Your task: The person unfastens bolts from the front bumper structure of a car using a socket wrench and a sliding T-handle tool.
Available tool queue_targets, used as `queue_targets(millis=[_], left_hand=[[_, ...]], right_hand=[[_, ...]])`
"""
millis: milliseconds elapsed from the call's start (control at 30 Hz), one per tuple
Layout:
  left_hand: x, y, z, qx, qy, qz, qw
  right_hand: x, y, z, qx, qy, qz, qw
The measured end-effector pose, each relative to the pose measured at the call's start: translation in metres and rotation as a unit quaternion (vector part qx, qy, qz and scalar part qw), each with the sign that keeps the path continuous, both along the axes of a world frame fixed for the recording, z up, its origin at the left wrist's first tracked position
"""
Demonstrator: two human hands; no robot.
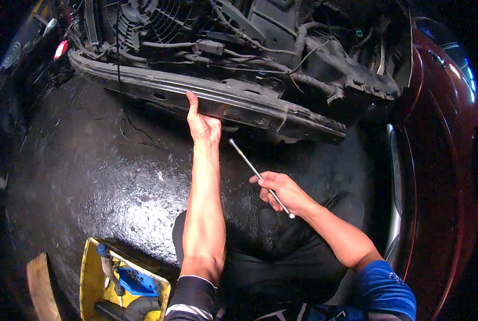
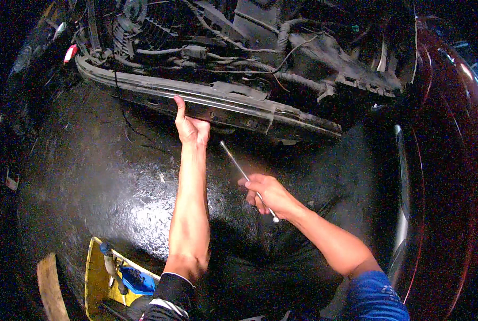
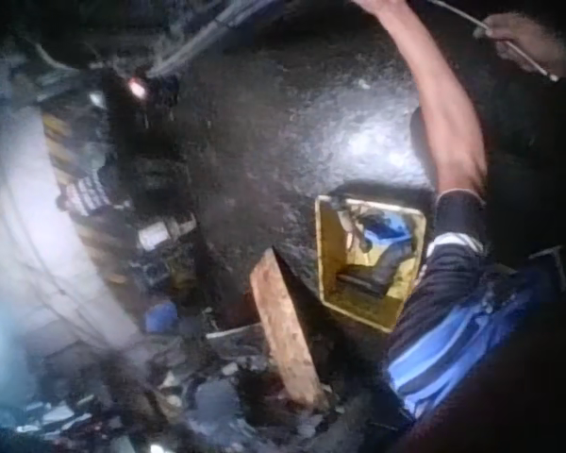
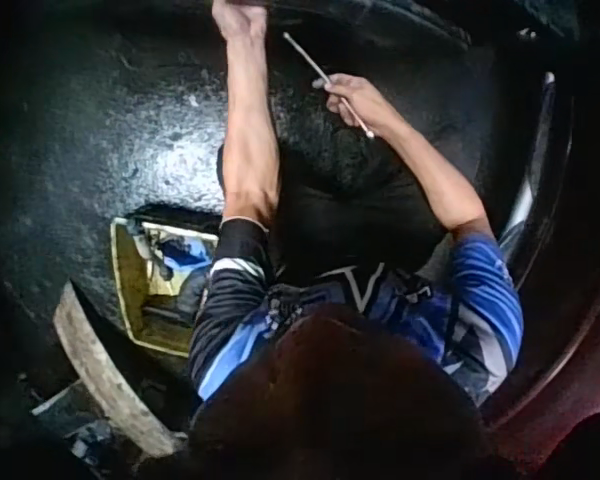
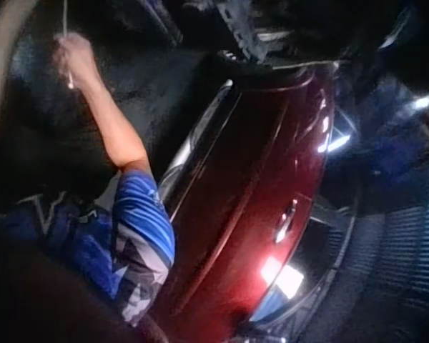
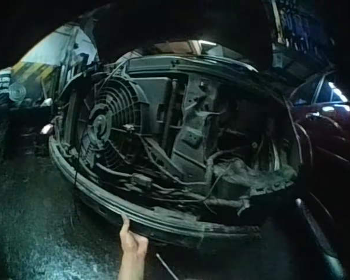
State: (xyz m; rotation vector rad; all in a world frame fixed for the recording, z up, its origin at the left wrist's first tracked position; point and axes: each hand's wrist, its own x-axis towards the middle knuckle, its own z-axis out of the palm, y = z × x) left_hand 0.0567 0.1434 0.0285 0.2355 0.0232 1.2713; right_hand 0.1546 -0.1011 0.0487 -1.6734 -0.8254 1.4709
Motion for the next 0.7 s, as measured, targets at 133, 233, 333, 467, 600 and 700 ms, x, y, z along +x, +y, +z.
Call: queue_targets(millis=[133,233,333,467,600,700], left_hand=[[-0.006,0.006,-0.013,0.020,0.030,-0.002,0.999],[-0.002,0.004,-0.010,0.029,0.017,-0.014,0.999],[-0.016,0.001,-0.016,0.004,0.041,0.015,0.999],[-0.014,-0.046,-0.024,-0.034,0.329,0.054,0.942],[-0.038,-0.174,-0.036,-0.037,0.264,-0.129,0.955],[-0.070,-0.257,-0.052,0.024,0.173,-0.201,0.964]], right_hand=[[0.000,-0.019,0.026,0.003,-0.008,-0.001,1.000],[0.007,-0.024,0.039,0.043,-0.012,-0.015,0.999],[-0.006,-0.027,0.047,0.078,0.019,-0.027,0.996],[-0.009,-0.027,0.040,0.074,-0.017,-0.055,0.996],[-0.030,-0.018,0.032,0.106,-0.057,-0.032,0.992],[-0.056,-0.008,0.010,0.152,-0.079,0.047,0.984]])
